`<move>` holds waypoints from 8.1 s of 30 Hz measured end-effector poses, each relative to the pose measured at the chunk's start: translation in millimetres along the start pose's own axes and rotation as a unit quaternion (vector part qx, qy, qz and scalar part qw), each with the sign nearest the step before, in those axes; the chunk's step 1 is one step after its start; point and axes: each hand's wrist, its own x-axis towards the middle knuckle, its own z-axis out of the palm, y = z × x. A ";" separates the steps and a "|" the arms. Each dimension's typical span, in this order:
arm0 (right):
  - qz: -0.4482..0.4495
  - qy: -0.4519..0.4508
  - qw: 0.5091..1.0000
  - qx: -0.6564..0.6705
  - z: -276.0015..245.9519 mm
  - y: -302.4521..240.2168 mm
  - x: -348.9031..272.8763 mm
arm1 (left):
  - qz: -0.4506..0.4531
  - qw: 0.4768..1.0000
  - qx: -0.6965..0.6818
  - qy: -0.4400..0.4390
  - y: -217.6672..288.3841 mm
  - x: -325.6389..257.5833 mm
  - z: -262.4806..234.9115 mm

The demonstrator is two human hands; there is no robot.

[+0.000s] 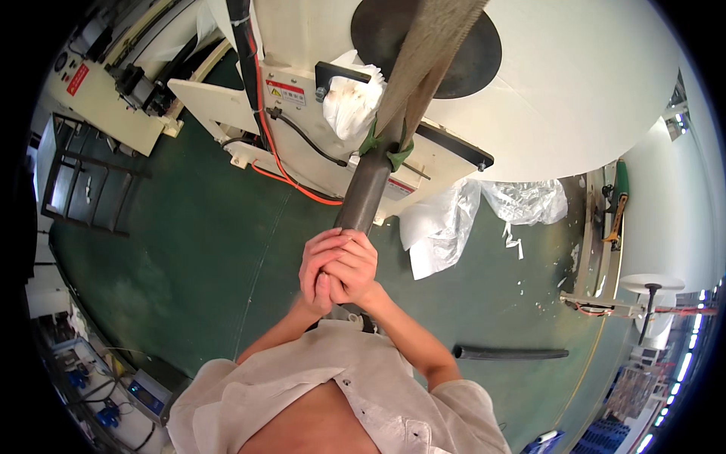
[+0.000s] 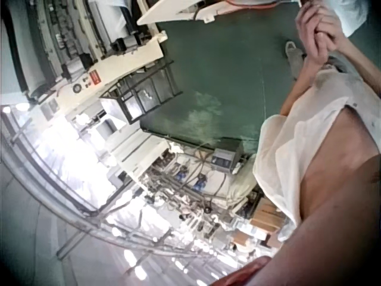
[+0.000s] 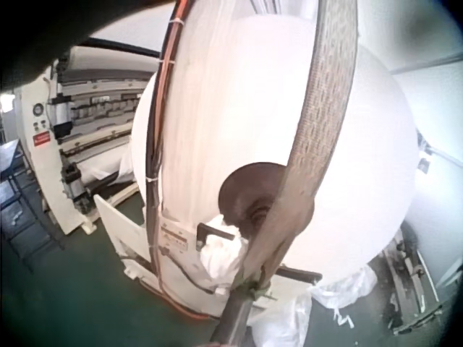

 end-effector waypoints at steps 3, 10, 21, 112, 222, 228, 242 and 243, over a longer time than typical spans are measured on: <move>-0.001 0.014 1.000 0.008 -4.7 1.1 -1.9 | 0.015 1.000 0.017 0.003 6.2 3.6 8.0; 0.013 0.063 0.996 0.068 -2.4 4.5 2.9 | 0.039 0.994 0.042 0.092 -9.9 -4.8 25.0; -0.128 -0.083 0.986 0.063 -19.8 123.3 50.1 | 0.010 0.880 0.416 0.228 -9.7 -6.4 58.0; -0.136 0.069 0.981 0.117 36.2 149.2 79.8 | -0.081 0.659 0.715 0.220 -13.0 88.8 73.5; -0.195 0.065 0.970 0.133 63.4 108.4 72.6 | -0.083 0.644 0.692 0.315 -2.1 52.9 17.1; -0.193 0.063 0.972 0.121 79.7 101.6 70.8 | -0.065 0.641 0.692 0.325 -3.8 50.7 -2.1; -0.194 0.066 0.971 0.124 86.8 107.5 77.5 | -0.078 0.642 0.698 0.309 -10.5 56.2 -6.8; -0.194 0.068 0.971 0.121 85.9 109.7 78.8 | -0.071 0.642 0.698 0.308 -10.5 58.8 -4.0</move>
